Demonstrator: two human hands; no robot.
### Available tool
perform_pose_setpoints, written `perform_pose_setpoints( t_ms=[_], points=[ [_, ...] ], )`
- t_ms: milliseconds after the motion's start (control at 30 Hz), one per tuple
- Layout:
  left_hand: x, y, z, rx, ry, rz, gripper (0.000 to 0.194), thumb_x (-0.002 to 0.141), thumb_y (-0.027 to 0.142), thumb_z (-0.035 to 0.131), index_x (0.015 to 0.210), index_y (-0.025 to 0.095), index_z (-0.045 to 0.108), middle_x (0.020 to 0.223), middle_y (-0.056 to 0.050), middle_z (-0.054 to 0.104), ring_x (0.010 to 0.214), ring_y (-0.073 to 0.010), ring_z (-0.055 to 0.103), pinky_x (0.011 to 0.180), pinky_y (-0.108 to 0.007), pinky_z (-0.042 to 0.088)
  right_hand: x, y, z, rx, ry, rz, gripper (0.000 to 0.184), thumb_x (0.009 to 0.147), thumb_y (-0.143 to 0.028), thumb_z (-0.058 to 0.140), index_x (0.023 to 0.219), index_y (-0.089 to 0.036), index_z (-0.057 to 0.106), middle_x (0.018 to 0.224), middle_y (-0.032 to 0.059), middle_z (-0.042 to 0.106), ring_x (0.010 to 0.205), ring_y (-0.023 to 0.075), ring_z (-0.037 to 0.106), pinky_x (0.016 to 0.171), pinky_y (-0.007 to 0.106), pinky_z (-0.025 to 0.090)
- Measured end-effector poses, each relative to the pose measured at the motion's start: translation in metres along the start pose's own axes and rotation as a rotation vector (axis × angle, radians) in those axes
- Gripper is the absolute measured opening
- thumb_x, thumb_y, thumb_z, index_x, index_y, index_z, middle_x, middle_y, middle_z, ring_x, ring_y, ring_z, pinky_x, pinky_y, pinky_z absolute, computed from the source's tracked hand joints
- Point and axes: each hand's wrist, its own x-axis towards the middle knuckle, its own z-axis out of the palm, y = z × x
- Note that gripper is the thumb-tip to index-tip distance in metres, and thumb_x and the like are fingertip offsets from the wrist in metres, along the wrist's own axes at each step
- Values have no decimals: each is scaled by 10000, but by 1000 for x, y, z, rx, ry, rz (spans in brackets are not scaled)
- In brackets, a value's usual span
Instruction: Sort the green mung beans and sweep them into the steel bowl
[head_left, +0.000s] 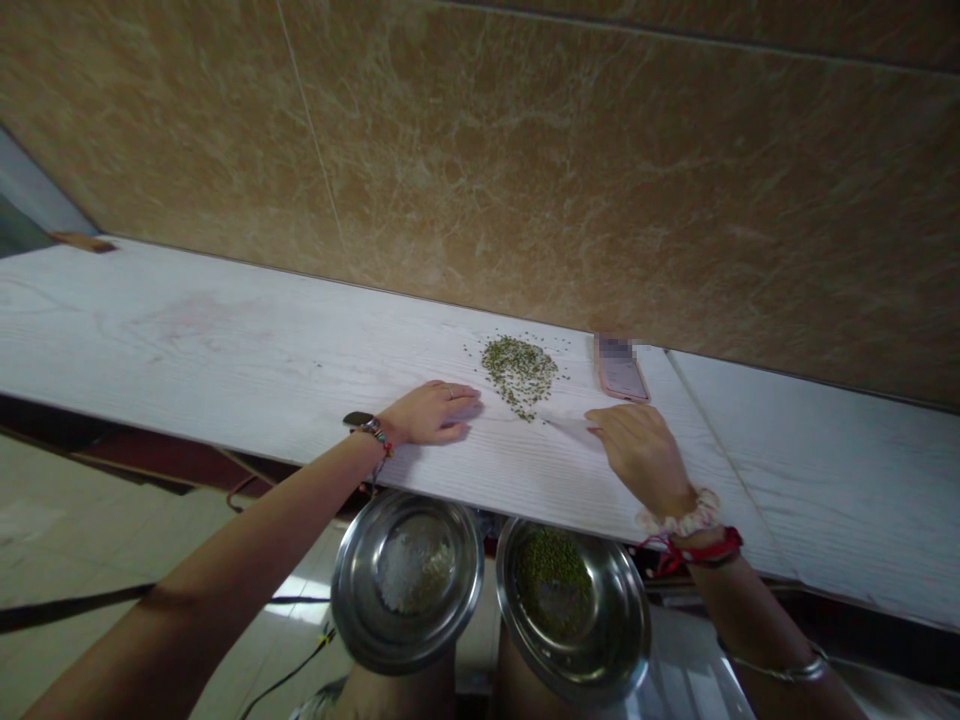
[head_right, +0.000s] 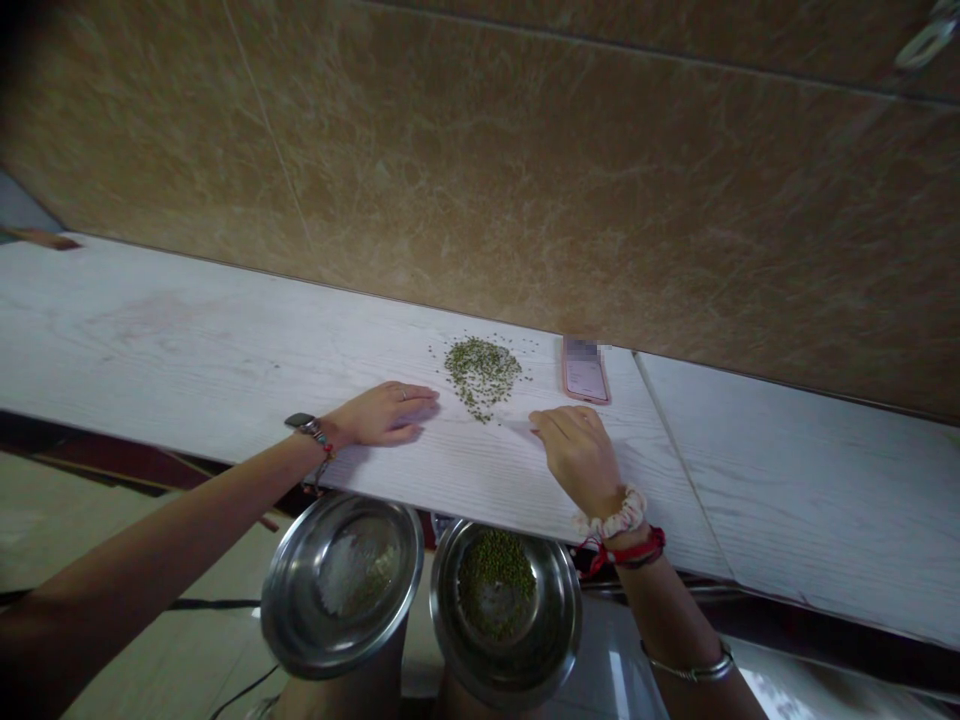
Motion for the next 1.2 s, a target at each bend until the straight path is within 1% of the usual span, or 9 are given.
perform_pose_setpoints(
  t_ms=[200, 300, 467, 633, 833, 933, 1033, 1100, 1200],
  points=[
    [0, -1, 0, 2, 1, 6, 387, 908, 349, 463, 1249, 174, 510, 1371, -115, 532, 1203, -234, 533, 999, -368, 404, -6, -2, -10, 50, 13, 1, 178, 925, -132, 463, 888, -162, 634, 771, 48, 709, 728, 169, 605, 738, 309, 413],
    [0, -1, 1, 4, 10, 8, 390, 907, 346, 465, 1256, 177, 505, 1369, -114, 534, 1201, -234, 535, 993, -366, 406, -5, -2, -11, 47, 16, 20, 159, 920, -137, 476, 901, -163, 632, 780, 51, 708, 742, 176, 606, 729, 309, 419],
    [0, -1, 0, 8, 16, 9, 381, 906, 344, 475, 1255, 194, 505, 1364, -101, 541, 1204, -232, 531, 990, -364, 407, -5, -4, -10, 93, 2, 7, 171, 916, -122, 473, 878, -172, 632, 767, 40, 709, 720, 170, 607, 722, 309, 425],
    [0, -1, 1, 4, 16, 9, 375, 913, 348, 472, 1251, 188, 511, 1365, -103, 539, 1201, -228, 533, 990, -356, 409, -10, -8, -19, 130, -25, -9, 163, 914, -119, 477, 870, -169, 626, 771, 41, 709, 727, 166, 611, 732, 309, 438],
    [0, 0, 0, 12, 17, 6, 370, 912, 340, 473, 1248, 192, 508, 1367, -99, 538, 1197, -230, 536, 989, -363, 410, -14, -8, -26, 81, 10, 36, 163, 918, -126, 471, 908, -170, 628, 778, 47, 708, 757, 174, 621, 744, 319, 442],
    [0, 0, 0, 11, 9, 2, 381, 910, 345, 469, 1247, 173, 510, 1366, -111, 536, 1200, -231, 533, 996, -359, 404, -16, -8, -25, 60, -17, 48, 182, 928, -146, 457, 901, -170, 635, 786, 53, 710, 758, 178, 622, 740, 321, 438],
    [0, 0, 0, 14, 13, 0, 379, 909, 349, 470, 1251, 191, 508, 1366, -96, 539, 1201, -226, 531, 999, -356, 400, -19, -9, -26, 73, -52, 30, 212, 938, -152, 435, 887, -174, 639, 788, 50, 714, 747, 173, 619, 748, 322, 435],
    [0, -1, 1, 10, 17, 0, 374, 908, 347, 470, 1254, 207, 505, 1367, -84, 539, 1201, -223, 531, 997, -356, 399, -19, -10, -28, 88, -60, 20, 212, 938, -152, 436, 882, -173, 640, 782, 48, 714, 743, 172, 618, 752, 325, 435],
    [0, -1, 1, -4, 10, 7, 377, 910, 346, 457, 1252, 197, 509, 1372, -99, 533, 1207, -237, 527, 996, -372, 401, -18, -11, -29, 102, -54, 26, 190, 927, -145, 454, 899, -161, 641, 787, 55, 713, 755, 176, 619, 756, 330, 437]
  ],
)
